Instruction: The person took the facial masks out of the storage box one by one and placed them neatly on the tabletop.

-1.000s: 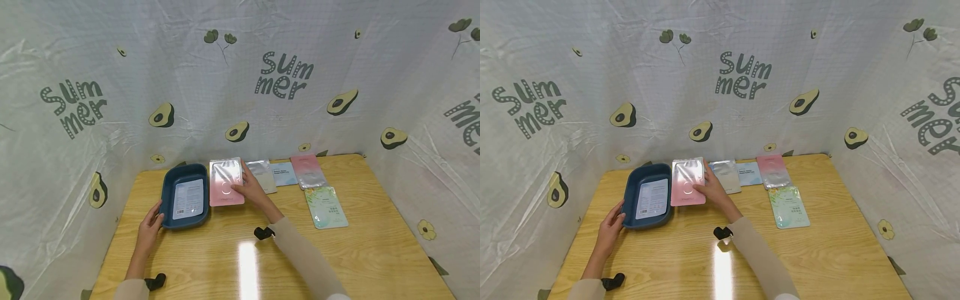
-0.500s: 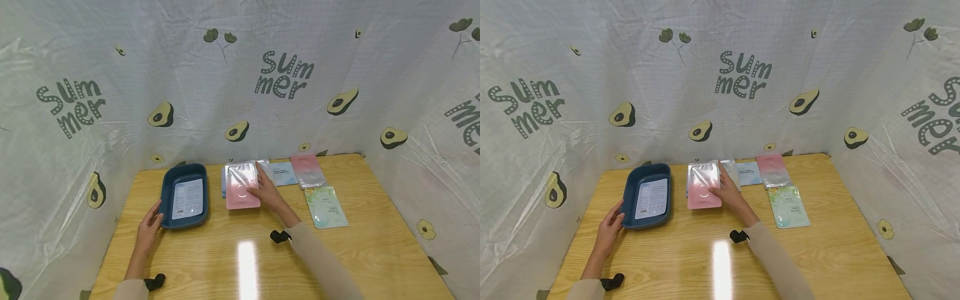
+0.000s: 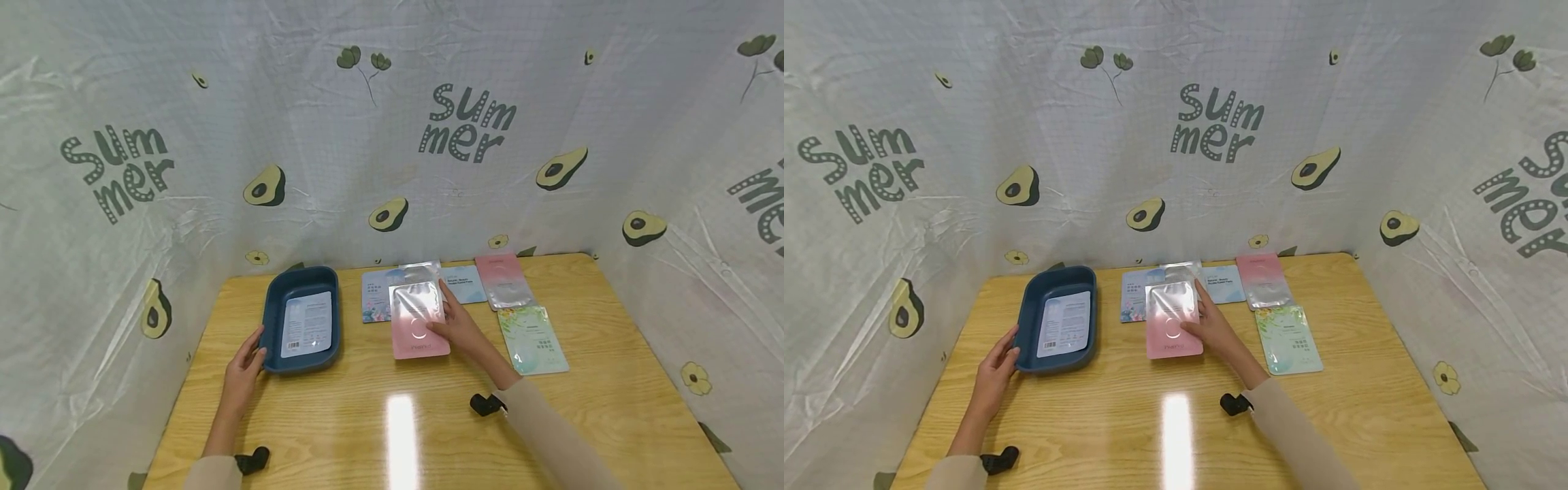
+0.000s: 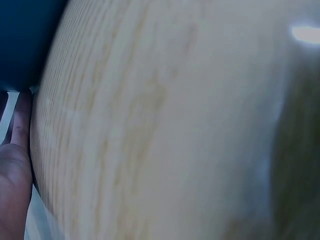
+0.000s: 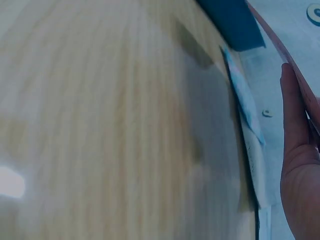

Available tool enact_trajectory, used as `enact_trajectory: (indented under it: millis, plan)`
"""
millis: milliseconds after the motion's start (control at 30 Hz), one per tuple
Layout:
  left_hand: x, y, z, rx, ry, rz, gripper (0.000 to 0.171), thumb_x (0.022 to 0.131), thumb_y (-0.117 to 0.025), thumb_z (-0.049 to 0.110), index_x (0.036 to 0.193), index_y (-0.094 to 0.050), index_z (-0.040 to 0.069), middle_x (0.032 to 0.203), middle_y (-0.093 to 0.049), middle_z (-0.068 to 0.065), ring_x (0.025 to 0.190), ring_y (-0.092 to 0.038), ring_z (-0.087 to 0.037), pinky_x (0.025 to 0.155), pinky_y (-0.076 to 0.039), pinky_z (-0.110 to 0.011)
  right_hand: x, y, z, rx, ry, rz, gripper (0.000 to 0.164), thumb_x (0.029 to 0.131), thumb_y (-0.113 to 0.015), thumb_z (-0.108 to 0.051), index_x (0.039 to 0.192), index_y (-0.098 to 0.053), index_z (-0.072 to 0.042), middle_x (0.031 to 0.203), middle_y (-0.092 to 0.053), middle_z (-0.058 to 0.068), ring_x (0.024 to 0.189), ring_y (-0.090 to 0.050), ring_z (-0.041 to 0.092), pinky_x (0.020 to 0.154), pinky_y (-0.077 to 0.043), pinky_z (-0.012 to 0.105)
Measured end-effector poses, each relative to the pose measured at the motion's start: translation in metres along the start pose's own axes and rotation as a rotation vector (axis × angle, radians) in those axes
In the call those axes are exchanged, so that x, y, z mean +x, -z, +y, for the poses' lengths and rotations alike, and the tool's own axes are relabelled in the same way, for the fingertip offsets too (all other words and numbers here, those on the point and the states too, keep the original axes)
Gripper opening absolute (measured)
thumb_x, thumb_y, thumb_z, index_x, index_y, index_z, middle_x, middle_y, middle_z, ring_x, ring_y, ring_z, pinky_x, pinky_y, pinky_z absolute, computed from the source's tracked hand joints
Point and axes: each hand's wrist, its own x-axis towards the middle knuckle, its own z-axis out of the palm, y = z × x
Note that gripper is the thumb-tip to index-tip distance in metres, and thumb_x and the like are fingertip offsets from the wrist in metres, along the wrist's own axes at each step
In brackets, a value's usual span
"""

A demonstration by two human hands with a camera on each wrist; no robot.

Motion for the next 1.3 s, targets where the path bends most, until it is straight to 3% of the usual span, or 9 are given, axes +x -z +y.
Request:
enact_trajectory:
  millis: [200,500,867,1133,1300]
  plan:
    - [-0.001,-0.001,0.001,-0.008,0.003,-0.012,0.052,0.108,-0.053,0.029,0.158,-0.04,0.022,0.162,-0.036,-0.011,0.142,-0.041,-0.02,0.094,-0.039,-0.003,-0.023,0.016,0.004,0.016,-0.037,-0.033,0.104,0.095,-0.07,-0.003,0.165,0.001,-0.028,0.161,-0.032,0.024,0.131,-0.053,0.038,0.092,-0.056,0.033]
    - [-0.002,0.0,-0.002,-0.026,0.005,-0.009,0.052,0.108,-0.052,0.029,0.158,-0.04,0.023,0.161,-0.037,-0.014,0.13,-0.047,-0.002,0.091,-0.042,-0.004,-0.049,0.039,0.008,-0.045,-0.054,-0.025,0.104,0.094,-0.073,-0.008,0.165,0.001,-0.025,0.159,-0.033,0.028,0.128,-0.056,0.031,0.092,-0.055,0.029]
    - [-0.002,0.0,0.0,-0.036,0.019,-0.025,0.053,0.108,-0.051,0.027,0.159,-0.037,0.023,0.163,-0.034,-0.012,0.134,-0.045,-0.009,0.091,-0.042,-0.004,-0.077,0.065,0.017,-0.073,-0.09,0.002,0.102,0.095,-0.072,-0.009,0.165,-0.001,-0.026,0.161,-0.028,0.028,0.141,-0.039,0.044,0.095,-0.049,0.02]
    - [0.0,0.001,-0.006,-0.031,0.012,-0.023,0.052,0.108,-0.051,0.029,0.159,-0.038,0.024,0.163,-0.034,-0.013,0.129,-0.045,0.002,0.092,-0.042,-0.005,-0.09,0.085,0.015,-0.079,-0.119,-0.026,0.1,0.096,-0.07,-0.008,0.165,0.001,-0.025,0.166,-0.013,0.028,0.145,-0.03,0.044,0.092,-0.051,0.02]
    - [0.0,0.002,-0.005,-0.024,0.007,-0.019,0.051,0.108,-0.051,0.03,0.158,-0.039,0.025,0.162,-0.035,-0.011,0.127,-0.044,0.005,0.092,-0.041,-0.004,-0.094,0.091,0.015,-0.102,-0.143,-0.043,0.098,0.098,-0.068,-0.008,0.165,0.002,-0.024,0.165,-0.014,0.029,0.138,-0.042,0.043,0.09,-0.053,0.023]
